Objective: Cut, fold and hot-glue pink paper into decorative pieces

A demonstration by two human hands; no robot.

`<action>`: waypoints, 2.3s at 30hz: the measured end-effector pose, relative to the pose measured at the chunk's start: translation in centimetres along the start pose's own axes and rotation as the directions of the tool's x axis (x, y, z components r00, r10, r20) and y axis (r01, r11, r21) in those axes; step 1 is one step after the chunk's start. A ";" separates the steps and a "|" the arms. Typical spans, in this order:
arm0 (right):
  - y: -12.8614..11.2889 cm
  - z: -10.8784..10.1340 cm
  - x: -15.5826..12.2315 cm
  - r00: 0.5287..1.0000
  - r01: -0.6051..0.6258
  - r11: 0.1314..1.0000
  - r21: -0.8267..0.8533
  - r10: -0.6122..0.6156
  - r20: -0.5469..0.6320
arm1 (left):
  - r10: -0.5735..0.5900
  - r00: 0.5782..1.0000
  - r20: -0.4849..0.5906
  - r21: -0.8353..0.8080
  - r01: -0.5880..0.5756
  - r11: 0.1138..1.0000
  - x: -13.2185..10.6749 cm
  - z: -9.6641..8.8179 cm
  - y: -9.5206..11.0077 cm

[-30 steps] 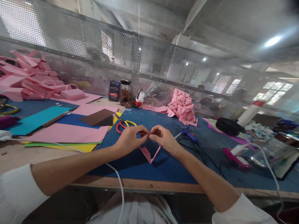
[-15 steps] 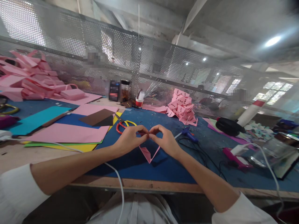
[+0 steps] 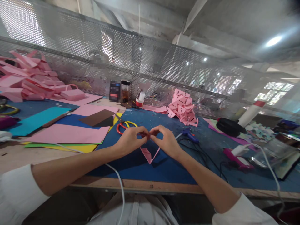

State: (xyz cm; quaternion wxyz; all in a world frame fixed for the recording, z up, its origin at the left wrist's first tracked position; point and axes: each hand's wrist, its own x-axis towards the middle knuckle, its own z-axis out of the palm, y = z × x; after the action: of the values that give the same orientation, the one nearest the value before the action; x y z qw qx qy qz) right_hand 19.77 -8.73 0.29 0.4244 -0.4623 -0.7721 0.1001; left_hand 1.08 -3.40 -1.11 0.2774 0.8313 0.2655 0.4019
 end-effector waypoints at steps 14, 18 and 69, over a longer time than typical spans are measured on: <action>0.4 -0.3 0.2 0.998 -0.053 0.996 0.069 0.050 0.041 | -0.062 0.997 0.056 -0.092 0.067 0.994 0.3 -0.3 0.3; 1.0 -0.5 0.3 0.991 -0.122 0.980 0.159 0.113 0.067 | -0.137 0.987 0.087 -0.180 0.151 0.972 0.5 -0.3 0.0; 0.6 -0.3 0.1 0.989 -0.051 0.997 0.051 0.044 0.140 | -0.085 0.994 0.072 -0.085 0.091 0.992 0.4 -0.3 0.4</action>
State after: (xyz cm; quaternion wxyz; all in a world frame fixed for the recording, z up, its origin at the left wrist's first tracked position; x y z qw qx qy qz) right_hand 20.34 -8.38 0.26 0.3795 -0.4608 -0.7856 0.1628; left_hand 1.11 -3.34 -0.51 0.3402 0.8189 0.2744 0.3720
